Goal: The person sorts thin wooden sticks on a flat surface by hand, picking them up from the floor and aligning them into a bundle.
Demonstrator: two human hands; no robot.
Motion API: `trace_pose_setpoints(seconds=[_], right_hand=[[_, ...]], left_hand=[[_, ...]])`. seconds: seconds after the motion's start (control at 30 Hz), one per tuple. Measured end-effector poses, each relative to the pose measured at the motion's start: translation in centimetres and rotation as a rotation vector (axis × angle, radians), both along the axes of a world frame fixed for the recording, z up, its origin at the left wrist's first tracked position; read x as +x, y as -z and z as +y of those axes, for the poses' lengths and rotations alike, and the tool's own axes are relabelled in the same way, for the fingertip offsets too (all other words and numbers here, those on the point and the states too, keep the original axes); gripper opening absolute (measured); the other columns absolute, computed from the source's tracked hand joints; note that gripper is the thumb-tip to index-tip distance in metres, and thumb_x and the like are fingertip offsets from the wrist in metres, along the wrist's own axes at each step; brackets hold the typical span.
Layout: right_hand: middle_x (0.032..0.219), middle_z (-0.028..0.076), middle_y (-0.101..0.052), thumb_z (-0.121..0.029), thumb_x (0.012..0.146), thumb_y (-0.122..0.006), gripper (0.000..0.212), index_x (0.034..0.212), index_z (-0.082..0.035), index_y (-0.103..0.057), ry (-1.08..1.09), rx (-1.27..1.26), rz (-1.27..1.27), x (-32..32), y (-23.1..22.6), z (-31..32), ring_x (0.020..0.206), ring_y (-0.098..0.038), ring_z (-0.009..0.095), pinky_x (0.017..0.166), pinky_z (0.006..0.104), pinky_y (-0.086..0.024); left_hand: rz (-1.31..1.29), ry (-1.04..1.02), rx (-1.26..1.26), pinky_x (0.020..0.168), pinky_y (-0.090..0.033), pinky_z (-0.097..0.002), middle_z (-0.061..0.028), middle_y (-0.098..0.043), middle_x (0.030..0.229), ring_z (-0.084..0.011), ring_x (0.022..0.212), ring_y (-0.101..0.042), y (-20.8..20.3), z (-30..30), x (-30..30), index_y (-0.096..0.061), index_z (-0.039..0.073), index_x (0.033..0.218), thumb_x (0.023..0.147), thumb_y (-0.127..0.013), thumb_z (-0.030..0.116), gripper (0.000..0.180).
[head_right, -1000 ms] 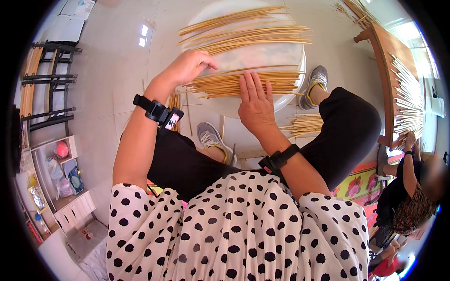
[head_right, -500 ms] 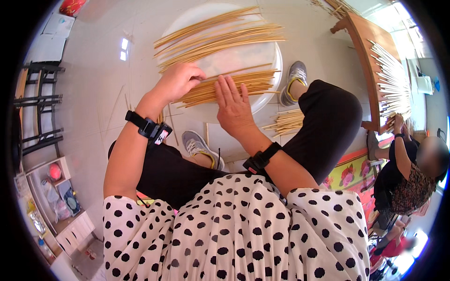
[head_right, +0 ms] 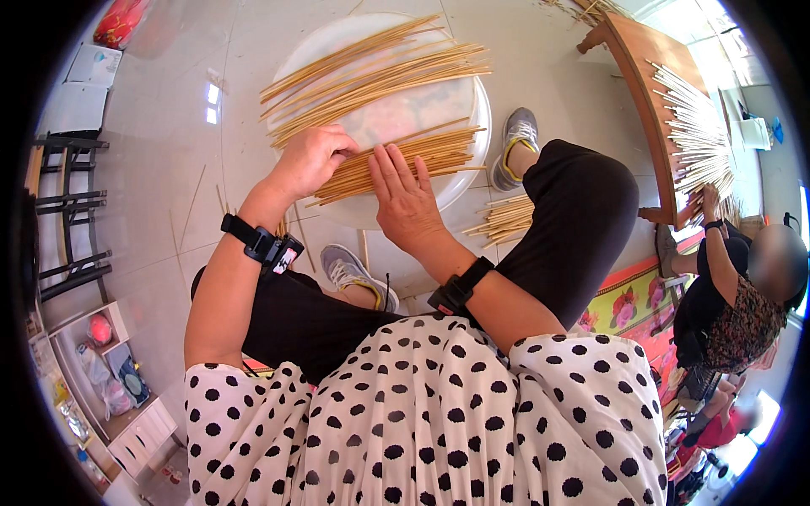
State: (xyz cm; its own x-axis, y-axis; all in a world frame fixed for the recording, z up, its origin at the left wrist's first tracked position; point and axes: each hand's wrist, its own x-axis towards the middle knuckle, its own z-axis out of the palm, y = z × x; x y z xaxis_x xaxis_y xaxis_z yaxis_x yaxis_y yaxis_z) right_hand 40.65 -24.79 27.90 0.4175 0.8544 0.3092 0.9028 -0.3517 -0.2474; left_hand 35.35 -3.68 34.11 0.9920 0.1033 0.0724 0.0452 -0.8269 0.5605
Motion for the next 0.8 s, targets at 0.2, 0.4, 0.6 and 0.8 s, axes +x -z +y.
trace_pose_setpoints(seconds=[0.2,0.4,0.6,0.8], right_hand=[[0.158,0.014,-0.040,-0.007,0.083,-0.056,0.066,0.147,0.001,-0.047,0.000,-0.007,0.012,0.0,0.0,0.1,0.149,-0.034,0.028,0.121,0.0528,-0.022],[0.159,0.014,-0.040,-0.007,0.083,-0.055,0.065,0.147,0.001,-0.047,-0.001,-0.002,0.030,0.0,0.0,0.1,0.150,-0.034,0.028,0.121,0.0528,-0.021],[0.159,0.014,-0.040,-0.008,0.084,-0.055,0.065,0.147,0.000,-0.047,-0.001,0.003,0.009,-0.1,0.0,0.0,0.150,-0.033,0.028,0.121,0.0528,-0.021],[0.159,0.014,-0.039,-0.008,0.084,-0.054,0.064,0.147,0.000,-0.047,0.010,0.002,-0.014,0.0,0.2,0.0,0.150,-0.033,0.028,0.121,0.0528,-0.021]], left_hand=[[0.035,0.027,0.010,0.072,-0.053,-0.0424,-0.0121,-0.069,0.090,-0.0345,0.084,-0.067,-0.3,0.0,0.1,-0.072,0.005,0.093,0.080,-0.064,-0.007,0.020],[-0.021,0.033,0.076,0.072,-0.052,-0.0448,-0.0128,-0.068,0.092,-0.0370,0.086,-0.066,0.1,-0.4,-0.1,-0.071,0.004,0.094,0.079,-0.061,-0.009,0.022],[0.006,0.031,0.091,0.075,-0.053,-0.0451,-0.0127,-0.068,0.096,-0.0369,0.090,-0.065,-0.1,-0.6,-0.2,-0.071,0.005,0.099,0.082,-0.060,-0.008,0.024],[0.063,0.062,0.101,0.077,-0.053,-0.0453,-0.0096,-0.069,0.096,-0.0344,0.095,-0.066,-1.6,-0.5,-0.1,-0.072,0.009,0.100,0.086,-0.062,0.003,0.018]])
